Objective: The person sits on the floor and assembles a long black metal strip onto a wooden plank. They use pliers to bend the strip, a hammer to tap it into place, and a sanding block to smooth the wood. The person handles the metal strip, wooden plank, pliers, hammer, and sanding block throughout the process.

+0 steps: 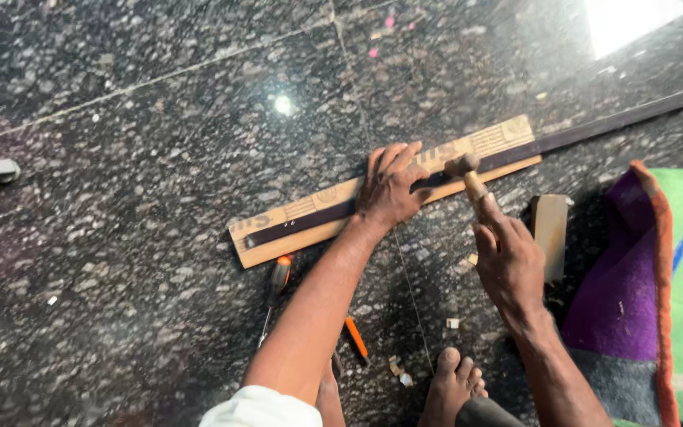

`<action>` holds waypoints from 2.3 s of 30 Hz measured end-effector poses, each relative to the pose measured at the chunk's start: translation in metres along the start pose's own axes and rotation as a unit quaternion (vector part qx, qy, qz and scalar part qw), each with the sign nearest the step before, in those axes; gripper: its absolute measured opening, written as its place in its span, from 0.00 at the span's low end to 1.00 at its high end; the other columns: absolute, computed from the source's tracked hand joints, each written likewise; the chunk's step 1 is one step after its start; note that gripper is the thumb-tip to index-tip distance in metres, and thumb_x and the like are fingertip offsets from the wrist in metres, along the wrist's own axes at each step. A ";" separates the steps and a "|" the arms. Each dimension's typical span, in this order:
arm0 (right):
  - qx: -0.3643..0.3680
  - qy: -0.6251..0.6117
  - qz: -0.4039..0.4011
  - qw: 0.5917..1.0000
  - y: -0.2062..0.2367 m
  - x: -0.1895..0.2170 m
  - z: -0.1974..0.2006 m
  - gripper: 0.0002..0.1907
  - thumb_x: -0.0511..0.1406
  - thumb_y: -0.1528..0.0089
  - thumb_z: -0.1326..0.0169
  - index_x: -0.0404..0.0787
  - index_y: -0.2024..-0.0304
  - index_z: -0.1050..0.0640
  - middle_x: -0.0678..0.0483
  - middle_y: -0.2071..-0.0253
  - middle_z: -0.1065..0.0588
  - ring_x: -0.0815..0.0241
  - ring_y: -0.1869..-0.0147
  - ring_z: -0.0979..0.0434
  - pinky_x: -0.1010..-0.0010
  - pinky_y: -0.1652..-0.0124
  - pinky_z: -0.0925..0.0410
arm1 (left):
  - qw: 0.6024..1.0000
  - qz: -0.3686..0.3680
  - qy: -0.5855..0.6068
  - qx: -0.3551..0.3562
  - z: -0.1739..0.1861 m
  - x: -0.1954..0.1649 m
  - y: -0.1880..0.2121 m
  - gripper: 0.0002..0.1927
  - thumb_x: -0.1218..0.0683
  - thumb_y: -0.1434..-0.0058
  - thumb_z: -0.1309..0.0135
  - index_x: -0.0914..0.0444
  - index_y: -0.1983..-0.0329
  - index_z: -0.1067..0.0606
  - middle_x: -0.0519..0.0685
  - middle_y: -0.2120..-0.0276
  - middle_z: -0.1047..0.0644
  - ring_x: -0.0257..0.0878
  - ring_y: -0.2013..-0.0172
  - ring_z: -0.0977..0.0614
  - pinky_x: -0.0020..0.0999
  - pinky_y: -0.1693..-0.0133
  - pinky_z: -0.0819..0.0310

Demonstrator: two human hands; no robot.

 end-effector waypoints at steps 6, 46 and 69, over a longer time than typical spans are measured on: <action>-0.033 0.006 0.025 0.999 0.005 -0.003 -0.006 0.26 0.34 0.32 0.42 0.47 0.31 0.28 0.44 0.54 0.21 0.46 0.57 0.19 0.58 0.61 0.26 | 1.000 0.007 -0.015 0.020 -0.005 0.006 0.002 0.17 0.40 0.41 0.37 0.58 0.63 0.17 0.55 0.36 0.28 0.52 0.33 0.32 0.53 0.32 0.47; -0.013 -0.767 -0.211 0.605 -0.054 -0.065 0.012 0.25 0.35 0.29 0.46 0.28 0.34 0.35 0.41 0.47 0.23 0.50 0.43 0.21 0.64 0.51 0.27 | 0.955 -0.190 -0.198 -0.110 0.051 -0.104 0.022 0.04 0.57 0.32 0.48 0.63 0.58 0.27 0.51 0.63 0.24 0.44 0.61 0.22 0.41 0.58 0.26; -0.021 -0.804 -0.197 0.561 -0.032 -0.140 0.044 0.18 0.32 0.33 0.43 0.35 0.41 0.28 0.40 0.41 0.25 0.44 0.35 0.24 0.65 0.47 0.24 | 0.986 -0.038 -0.143 0.076 0.256 -0.049 0.102 0.20 0.52 0.45 0.38 0.65 0.51 0.22 0.54 0.60 0.18 0.47 0.62 0.16 0.41 0.61 0.22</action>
Point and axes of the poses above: each hand's wrist, its own y-axis away from the middle knuckle, its own z-axis out of the back of the hand, x = y × z, the point moved 1 cm from there along -y, towards the middle knuckle
